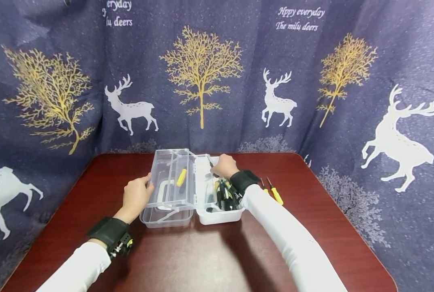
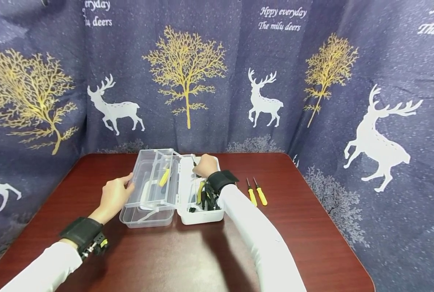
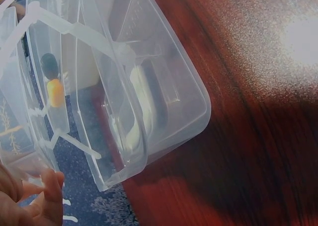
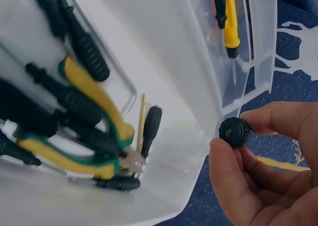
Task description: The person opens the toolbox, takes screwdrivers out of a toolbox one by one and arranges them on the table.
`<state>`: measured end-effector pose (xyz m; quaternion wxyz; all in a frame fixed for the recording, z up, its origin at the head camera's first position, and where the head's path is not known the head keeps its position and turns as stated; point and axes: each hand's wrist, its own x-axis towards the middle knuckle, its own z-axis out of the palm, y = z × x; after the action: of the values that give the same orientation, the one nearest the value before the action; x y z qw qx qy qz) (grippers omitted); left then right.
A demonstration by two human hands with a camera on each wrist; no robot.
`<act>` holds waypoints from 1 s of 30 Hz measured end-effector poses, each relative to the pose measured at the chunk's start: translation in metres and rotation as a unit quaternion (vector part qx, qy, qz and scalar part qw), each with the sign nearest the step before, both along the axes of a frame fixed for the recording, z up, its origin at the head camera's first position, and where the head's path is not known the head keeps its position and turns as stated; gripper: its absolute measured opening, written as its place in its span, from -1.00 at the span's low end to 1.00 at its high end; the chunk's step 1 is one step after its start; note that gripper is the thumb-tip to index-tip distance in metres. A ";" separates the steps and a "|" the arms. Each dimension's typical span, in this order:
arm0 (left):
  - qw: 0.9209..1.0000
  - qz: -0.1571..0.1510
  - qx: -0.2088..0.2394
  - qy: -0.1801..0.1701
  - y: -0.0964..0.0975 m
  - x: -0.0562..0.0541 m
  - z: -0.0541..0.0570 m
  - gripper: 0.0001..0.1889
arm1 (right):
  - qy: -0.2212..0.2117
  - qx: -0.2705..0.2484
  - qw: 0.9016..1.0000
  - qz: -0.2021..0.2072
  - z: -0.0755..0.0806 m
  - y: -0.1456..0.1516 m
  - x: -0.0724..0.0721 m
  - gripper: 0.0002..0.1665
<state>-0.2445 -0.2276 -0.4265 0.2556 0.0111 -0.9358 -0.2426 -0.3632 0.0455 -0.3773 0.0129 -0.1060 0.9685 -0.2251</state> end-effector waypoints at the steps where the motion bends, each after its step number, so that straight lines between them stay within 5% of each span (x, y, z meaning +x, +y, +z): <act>1: 1.000 -0.001 -0.001 -0.002 0.000 0.000 0.000 -0.61 | -0.004 -0.009 1.000 -0.002 -0.001 0.003 0.000 -0.79; 30: 1.000 0.005 -0.009 0.010 0.000 0.003 0.001 -0.62 | -0.028 0.010 0.997 -0.069 0.001 0.086 0.001 -0.77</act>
<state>-0.2415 -0.2278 -0.4254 0.2659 0.0107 -0.9353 -0.2331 -0.3620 0.1314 -0.3762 0.0255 -0.0328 0.9749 -0.2187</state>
